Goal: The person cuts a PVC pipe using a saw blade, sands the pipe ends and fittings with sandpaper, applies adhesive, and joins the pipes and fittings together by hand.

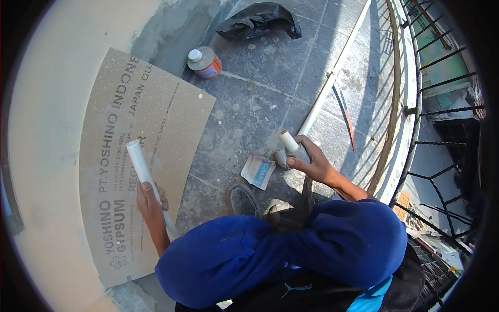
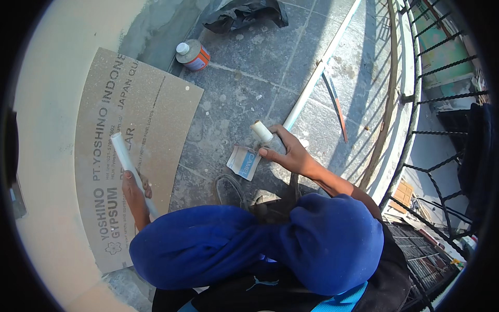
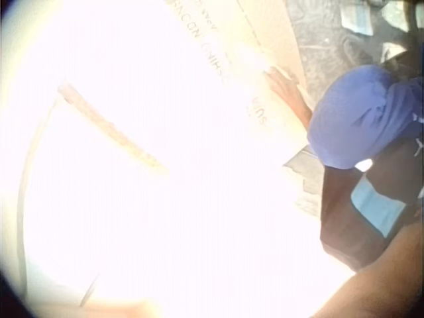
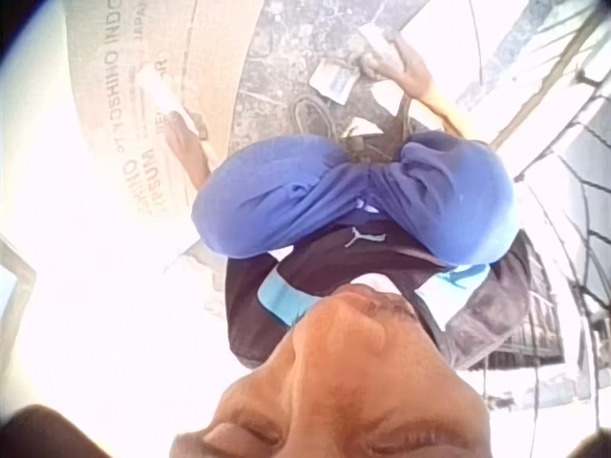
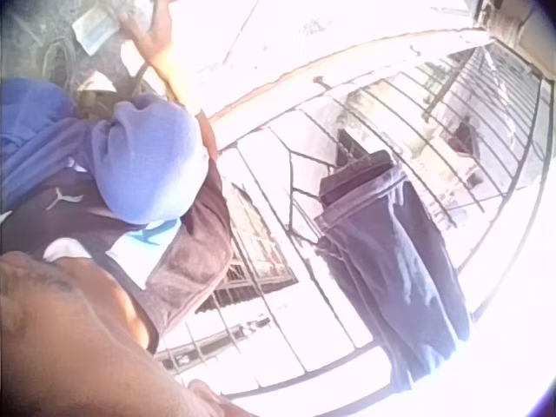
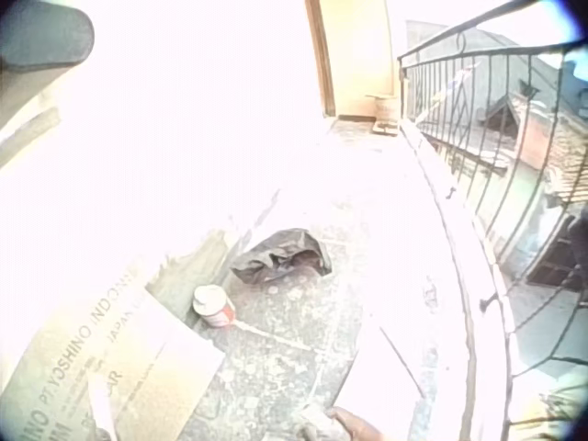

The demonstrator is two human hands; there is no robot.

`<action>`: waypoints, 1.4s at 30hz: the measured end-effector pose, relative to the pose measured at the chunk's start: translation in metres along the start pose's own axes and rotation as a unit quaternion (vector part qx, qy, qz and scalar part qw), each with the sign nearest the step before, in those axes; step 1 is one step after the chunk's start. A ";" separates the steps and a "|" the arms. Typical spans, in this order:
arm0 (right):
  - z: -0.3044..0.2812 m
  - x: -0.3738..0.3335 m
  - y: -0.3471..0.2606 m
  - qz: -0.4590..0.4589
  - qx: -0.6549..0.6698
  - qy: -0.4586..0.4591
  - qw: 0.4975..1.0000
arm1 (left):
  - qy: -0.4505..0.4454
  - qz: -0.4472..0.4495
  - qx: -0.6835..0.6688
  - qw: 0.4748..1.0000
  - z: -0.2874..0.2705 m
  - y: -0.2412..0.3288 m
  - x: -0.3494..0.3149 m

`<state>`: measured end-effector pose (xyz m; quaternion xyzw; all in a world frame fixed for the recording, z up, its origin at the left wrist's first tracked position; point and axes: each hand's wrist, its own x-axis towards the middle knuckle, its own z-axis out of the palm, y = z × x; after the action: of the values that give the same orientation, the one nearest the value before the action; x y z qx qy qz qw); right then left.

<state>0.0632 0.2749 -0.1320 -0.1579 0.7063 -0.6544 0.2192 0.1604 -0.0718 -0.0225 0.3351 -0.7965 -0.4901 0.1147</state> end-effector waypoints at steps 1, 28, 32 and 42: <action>0.011 0.004 0.005 0.064 0.190 -0.051 0.978 | -0.018 -0.025 0.087 0.996 0.019 -0.030 0.004; 0.041 0.037 0.057 -0.182 -0.488 -0.217 0.826 | -0.210 -0.251 -0.532 0.781 0.123 -0.080 -0.021; 0.048 0.038 0.090 -0.288 -0.534 -0.227 0.762 | -0.271 -0.277 -0.648 0.655 0.113 -0.079 -0.029; 0.041 0.044 0.106 -0.210 -0.496 -0.154 0.828 | -0.284 -0.311 -0.671 0.611 0.109 -0.080 -0.029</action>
<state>0.0540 0.2273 -0.2442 -0.4885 0.8428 -0.2131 0.0742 0.1598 -0.0002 -0.1403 0.2364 -0.0860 -0.9642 -0.0837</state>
